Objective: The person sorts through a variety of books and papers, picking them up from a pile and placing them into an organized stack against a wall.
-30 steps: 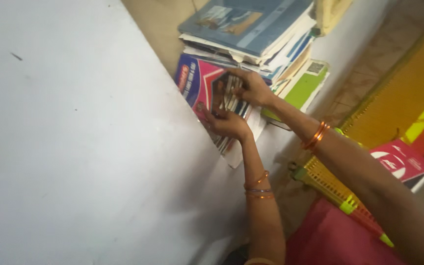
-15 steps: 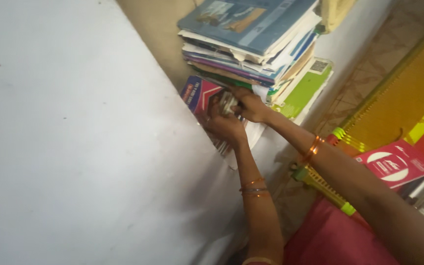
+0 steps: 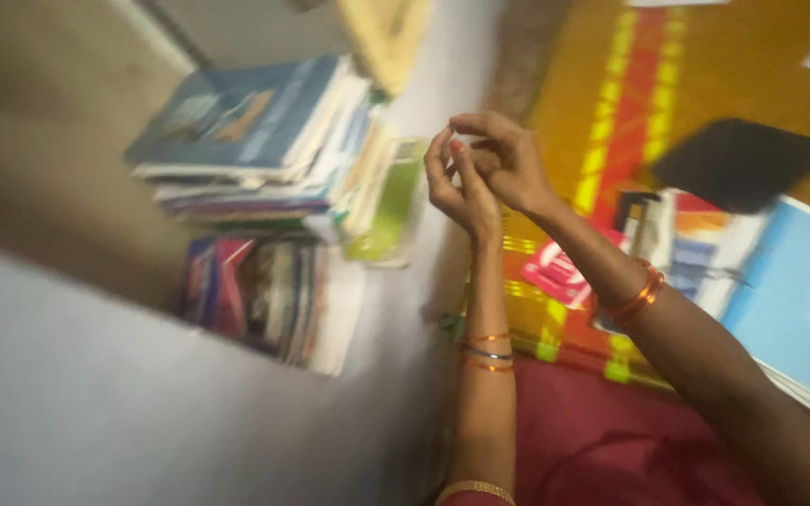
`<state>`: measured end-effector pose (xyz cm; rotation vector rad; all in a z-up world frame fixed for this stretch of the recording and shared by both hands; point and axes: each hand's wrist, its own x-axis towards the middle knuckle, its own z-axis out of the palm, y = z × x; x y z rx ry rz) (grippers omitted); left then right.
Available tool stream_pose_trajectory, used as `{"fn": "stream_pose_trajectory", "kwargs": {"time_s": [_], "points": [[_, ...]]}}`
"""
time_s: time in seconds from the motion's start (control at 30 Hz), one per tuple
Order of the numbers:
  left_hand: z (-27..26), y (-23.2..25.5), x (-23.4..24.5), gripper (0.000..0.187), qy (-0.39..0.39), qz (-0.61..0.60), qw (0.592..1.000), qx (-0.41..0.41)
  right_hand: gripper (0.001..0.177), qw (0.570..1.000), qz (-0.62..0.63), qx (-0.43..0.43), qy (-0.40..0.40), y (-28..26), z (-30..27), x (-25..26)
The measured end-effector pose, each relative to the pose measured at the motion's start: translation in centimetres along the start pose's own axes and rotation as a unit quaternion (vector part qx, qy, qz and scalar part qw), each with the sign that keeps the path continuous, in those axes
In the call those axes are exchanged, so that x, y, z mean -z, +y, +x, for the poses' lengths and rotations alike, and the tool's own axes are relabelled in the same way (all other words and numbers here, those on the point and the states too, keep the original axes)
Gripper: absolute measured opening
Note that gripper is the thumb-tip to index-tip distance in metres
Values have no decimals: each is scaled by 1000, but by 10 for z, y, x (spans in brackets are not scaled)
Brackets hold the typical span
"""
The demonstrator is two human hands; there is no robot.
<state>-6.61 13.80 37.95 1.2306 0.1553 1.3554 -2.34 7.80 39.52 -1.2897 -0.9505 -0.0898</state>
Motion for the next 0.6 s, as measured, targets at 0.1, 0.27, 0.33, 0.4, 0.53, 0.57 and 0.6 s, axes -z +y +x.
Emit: {"fn": "stream_pose_trajectory", "kwargs": {"time_s": [0.1,0.27,0.33,0.4,0.53,0.57,0.6], "points": [[-45,-14,-59,29,-62,-131,986,81,37,996,-37,25,76,1,-22,69],[-128,-27,-125,30,-155,-89,964,195,35,978,-87,17,187,-4,-71,157],[-154,-33,-145,29,-185,-63,967,164,34,970,-91,-20,223,-3,-90,187],[-178,-42,-158,29,-221,-43,965,134,33,961,-114,-43,248,2,-112,214],[-220,-70,-177,36,-321,0,933,165,37,954,-104,-36,280,27,-147,263],[-230,-80,-180,38,-350,16,916,194,38,947,-124,-66,290,36,-158,274],[-239,-91,-182,41,-372,26,908,190,39,939,-143,-96,299,46,-169,285]]}}
